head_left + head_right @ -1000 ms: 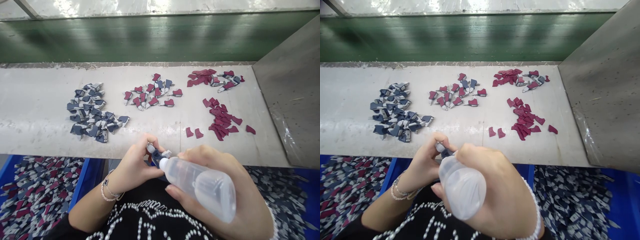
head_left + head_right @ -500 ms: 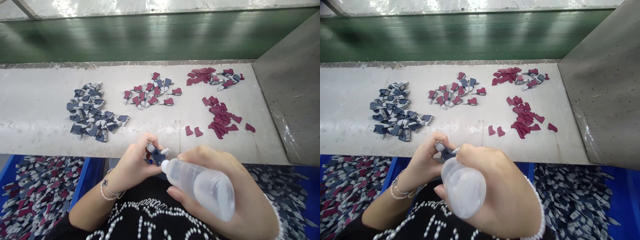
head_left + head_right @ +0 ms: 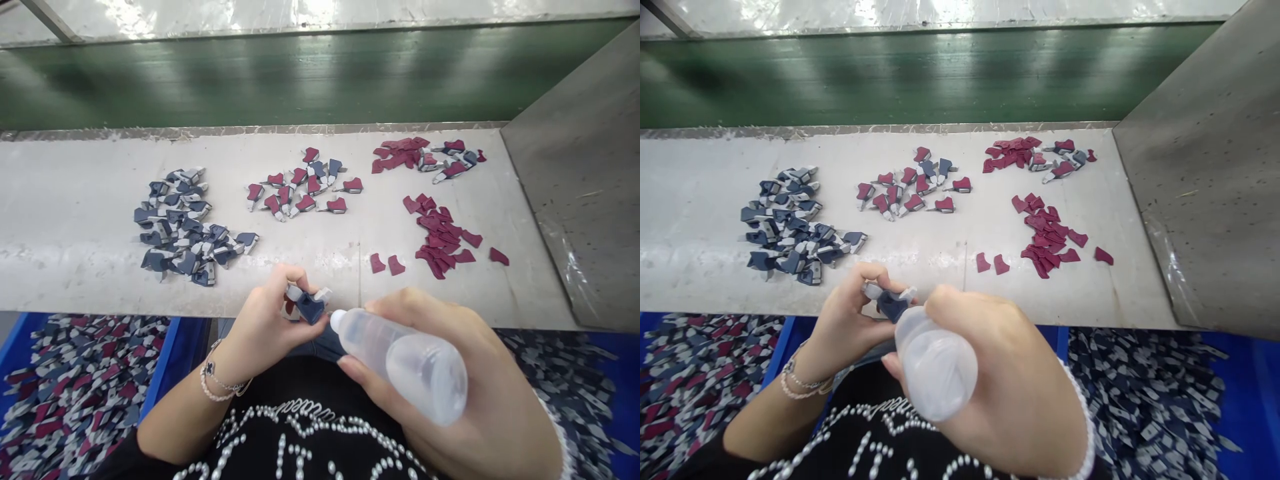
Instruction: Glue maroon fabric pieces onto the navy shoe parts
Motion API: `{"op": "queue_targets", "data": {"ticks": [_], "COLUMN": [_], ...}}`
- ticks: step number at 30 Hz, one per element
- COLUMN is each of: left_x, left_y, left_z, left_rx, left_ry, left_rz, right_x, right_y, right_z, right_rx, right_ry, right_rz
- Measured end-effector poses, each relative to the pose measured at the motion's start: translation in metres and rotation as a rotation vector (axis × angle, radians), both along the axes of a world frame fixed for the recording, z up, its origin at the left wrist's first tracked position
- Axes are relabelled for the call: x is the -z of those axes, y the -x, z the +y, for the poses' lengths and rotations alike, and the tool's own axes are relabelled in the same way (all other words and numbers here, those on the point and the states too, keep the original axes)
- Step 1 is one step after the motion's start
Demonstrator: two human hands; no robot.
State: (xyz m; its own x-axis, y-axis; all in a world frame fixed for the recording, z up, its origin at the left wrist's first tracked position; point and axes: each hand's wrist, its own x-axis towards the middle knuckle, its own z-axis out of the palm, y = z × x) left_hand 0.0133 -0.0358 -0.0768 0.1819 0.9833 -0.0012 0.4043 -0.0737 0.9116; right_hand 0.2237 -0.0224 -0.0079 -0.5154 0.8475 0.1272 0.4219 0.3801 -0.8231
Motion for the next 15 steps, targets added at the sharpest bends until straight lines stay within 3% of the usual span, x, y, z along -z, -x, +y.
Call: {"op": "queue_targets", "data": {"ticks": [4, 15], "left_x": [0.0018, -0.0013], "left_y": [0.0012, 0.0027], "left_z": [-0.0009, 0.0010], "left_rx": [-0.017, 0.001], "left_ry": [0.023, 0.102], "left_rz": [-0.030, -0.105], "right_x": [0.0002, -0.0013], "right_y": [0.0033, 0.0030], "right_z": [0.0005, 0.0013], "right_rx": [-0.062, 0.073], "right_ry": [0.011, 0.024], "right_rz": [-0.013, 0.051]}}
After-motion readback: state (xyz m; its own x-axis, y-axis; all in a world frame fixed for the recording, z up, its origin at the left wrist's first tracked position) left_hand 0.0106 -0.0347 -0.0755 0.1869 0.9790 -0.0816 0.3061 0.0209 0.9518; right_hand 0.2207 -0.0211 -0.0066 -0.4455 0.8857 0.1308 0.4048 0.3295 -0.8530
